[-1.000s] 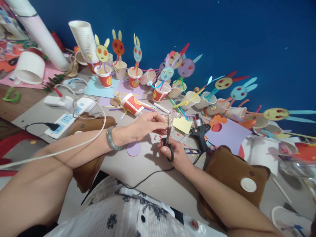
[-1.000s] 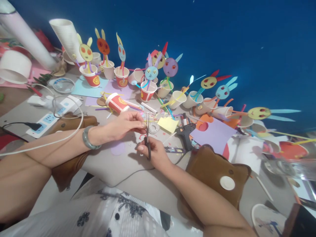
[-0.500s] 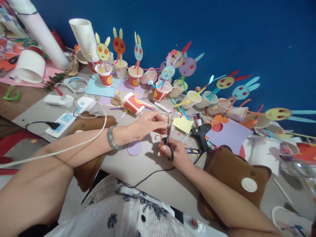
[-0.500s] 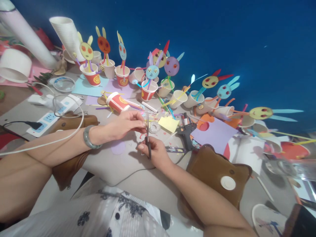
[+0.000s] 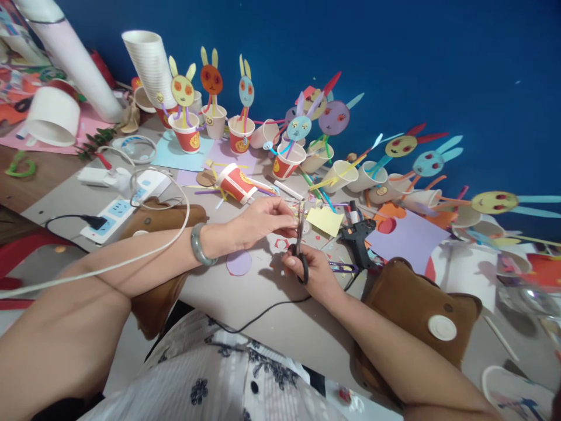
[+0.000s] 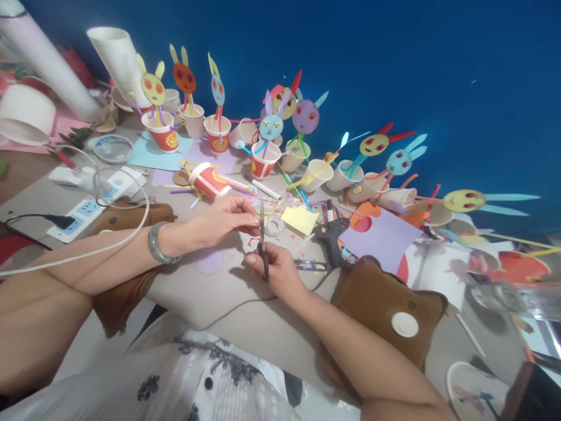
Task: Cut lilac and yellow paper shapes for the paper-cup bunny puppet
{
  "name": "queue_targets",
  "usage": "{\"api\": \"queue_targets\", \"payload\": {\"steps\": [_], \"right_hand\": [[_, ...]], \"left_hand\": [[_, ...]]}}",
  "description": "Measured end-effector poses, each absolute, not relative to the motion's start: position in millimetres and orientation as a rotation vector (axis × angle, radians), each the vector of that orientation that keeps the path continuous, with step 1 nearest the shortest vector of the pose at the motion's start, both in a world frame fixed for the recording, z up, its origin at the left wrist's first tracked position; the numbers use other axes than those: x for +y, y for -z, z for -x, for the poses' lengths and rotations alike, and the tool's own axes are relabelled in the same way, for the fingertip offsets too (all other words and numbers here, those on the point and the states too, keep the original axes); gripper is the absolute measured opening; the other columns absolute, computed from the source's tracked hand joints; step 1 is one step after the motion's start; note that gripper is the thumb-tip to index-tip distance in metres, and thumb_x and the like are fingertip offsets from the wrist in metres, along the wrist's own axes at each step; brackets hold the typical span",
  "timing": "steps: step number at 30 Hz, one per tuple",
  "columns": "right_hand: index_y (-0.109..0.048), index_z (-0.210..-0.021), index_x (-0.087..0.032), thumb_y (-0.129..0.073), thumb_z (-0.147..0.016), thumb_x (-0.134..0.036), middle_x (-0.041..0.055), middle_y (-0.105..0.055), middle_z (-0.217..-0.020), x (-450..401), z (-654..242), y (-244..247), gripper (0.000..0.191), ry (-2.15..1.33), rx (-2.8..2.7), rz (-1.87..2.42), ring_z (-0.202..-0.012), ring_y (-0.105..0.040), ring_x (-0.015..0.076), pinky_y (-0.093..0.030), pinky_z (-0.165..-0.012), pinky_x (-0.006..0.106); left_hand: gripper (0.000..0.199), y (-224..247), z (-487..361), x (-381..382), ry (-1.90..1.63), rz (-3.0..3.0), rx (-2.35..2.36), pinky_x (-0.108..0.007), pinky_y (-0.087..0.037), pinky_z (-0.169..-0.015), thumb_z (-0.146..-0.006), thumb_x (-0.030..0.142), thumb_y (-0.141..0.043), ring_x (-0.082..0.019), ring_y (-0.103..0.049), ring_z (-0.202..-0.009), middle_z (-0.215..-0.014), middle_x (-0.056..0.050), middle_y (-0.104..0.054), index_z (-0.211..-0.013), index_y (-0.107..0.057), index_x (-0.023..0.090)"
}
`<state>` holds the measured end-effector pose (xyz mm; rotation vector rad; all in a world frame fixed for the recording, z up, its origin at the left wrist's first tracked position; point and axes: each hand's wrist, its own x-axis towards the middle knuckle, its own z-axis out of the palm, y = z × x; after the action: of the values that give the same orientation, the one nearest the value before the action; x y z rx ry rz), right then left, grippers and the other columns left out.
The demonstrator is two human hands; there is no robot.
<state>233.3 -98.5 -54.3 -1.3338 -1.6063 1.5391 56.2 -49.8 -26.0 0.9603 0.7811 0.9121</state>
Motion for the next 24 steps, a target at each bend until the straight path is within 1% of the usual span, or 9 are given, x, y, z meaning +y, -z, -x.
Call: {"api": "queue_targets", "payload": {"steps": [7,13,18,20,21,23,24], "right_hand": [[-0.059,-0.067,-0.019,-0.068,-0.07,-0.077,-0.0009,-0.057,-0.053,-99,-235,57,0.059,-1.531,-1.613,1.319,-0.05,-0.045,0.0119,-0.036,-0.05,0.026],[-0.057,-0.064,-0.019,-0.065,-0.077,-0.073,-0.0006,-0.057,-0.052,-100,-237,60,0.055,-1.482,-1.666,1.317,-0.049,-0.045,0.0123,-0.036,-0.051,0.026],[-0.058,-0.061,-0.019,-0.065,-0.08,-0.07,-0.0001,-0.057,-0.05,-100,-240,59,0.055,-1.387,-1.65,1.285,-0.049,-0.046,0.0128,-0.037,-0.052,0.027],[-0.059,-0.063,-0.02,-0.064,-0.081,-0.069,-0.0002,-0.057,-0.051,-100,-243,59,0.053,-1.301,-1.612,1.269,-0.05,-0.047,0.0132,-0.037,-0.052,0.028],[-0.06,-0.064,-0.02,-0.064,-0.082,-0.069,-0.0002,-0.057,-0.052,-100,-245,59,0.052,-1.258,-1.594,1.261,-0.05,-0.048,0.0135,-0.037,-0.052,0.028],[-0.06,-0.064,-0.02,-0.063,-0.083,-0.068,0.0001,-0.057,-0.053,-100,-247,61,0.052,-1.202,-1.574,1.252,-0.051,-0.048,0.0141,-0.036,-0.052,0.028],[-0.061,-0.064,-0.02,-0.063,-0.083,-0.068,0.0003,-0.057,-0.053,-100,-248,62,0.051,-1.19,-1.572,1.253,-0.051,-0.048,0.0142,-0.036,-0.052,0.029]], "left_hand": [[0.013,26,-56,-50,-0.911,-0.95,0.773,-0.027,-0.054,-0.074,-0.078,0.01,-0.066,-0.008,-0.065,-0.064,-0.066,0.002,-0.064,-0.074,-0.055,0.012],[0.013,28,-57,-50,-0.906,-0.95,0.771,-0.028,-0.055,-0.074,-0.079,0.011,-0.067,-0.008,-0.066,-0.065,-0.067,0.001,-0.065,-0.074,-0.055,0.012],[0.014,23,-53,-47,-0.908,-1.004,0.793,-0.029,-0.055,-0.072,-0.079,0.013,-0.067,-0.011,-0.068,-0.066,-0.068,0.0,-0.066,-0.076,-0.054,0.013],[0.012,18,-45,-40,-0.855,-1.152,0.8,-0.029,-0.054,-0.069,-0.078,0.013,-0.067,-0.013,-0.067,-0.065,-0.068,-0.001,-0.066,-0.075,-0.056,0.014],[0.011,16,-41,-36,-0.802,-1.299,0.801,-0.028,-0.052,-0.065,-0.076,0.012,-0.068,-0.013,-0.065,-0.062,-0.066,-0.001,-0.066,-0.073,-0.058,0.014],[0.009,13,-30,-27,-0.649,-1.645,0.811,-0.025,-0.046,-0.059,-0.069,0.006,-0.068,-0.012,-0.062,-0.059,-0.064,-0.002,-0.067,-0.07,-0.065,0.014],[0.012,13,-26,-24,-0.57,-1.805,0.825,-0.024,-0.042,-0.056,-0.066,0.002,-0.067,-0.012,-0.06,-0.057,-0.063,-0.001,-0.067,-0.066,-0.067,0.014]]}}
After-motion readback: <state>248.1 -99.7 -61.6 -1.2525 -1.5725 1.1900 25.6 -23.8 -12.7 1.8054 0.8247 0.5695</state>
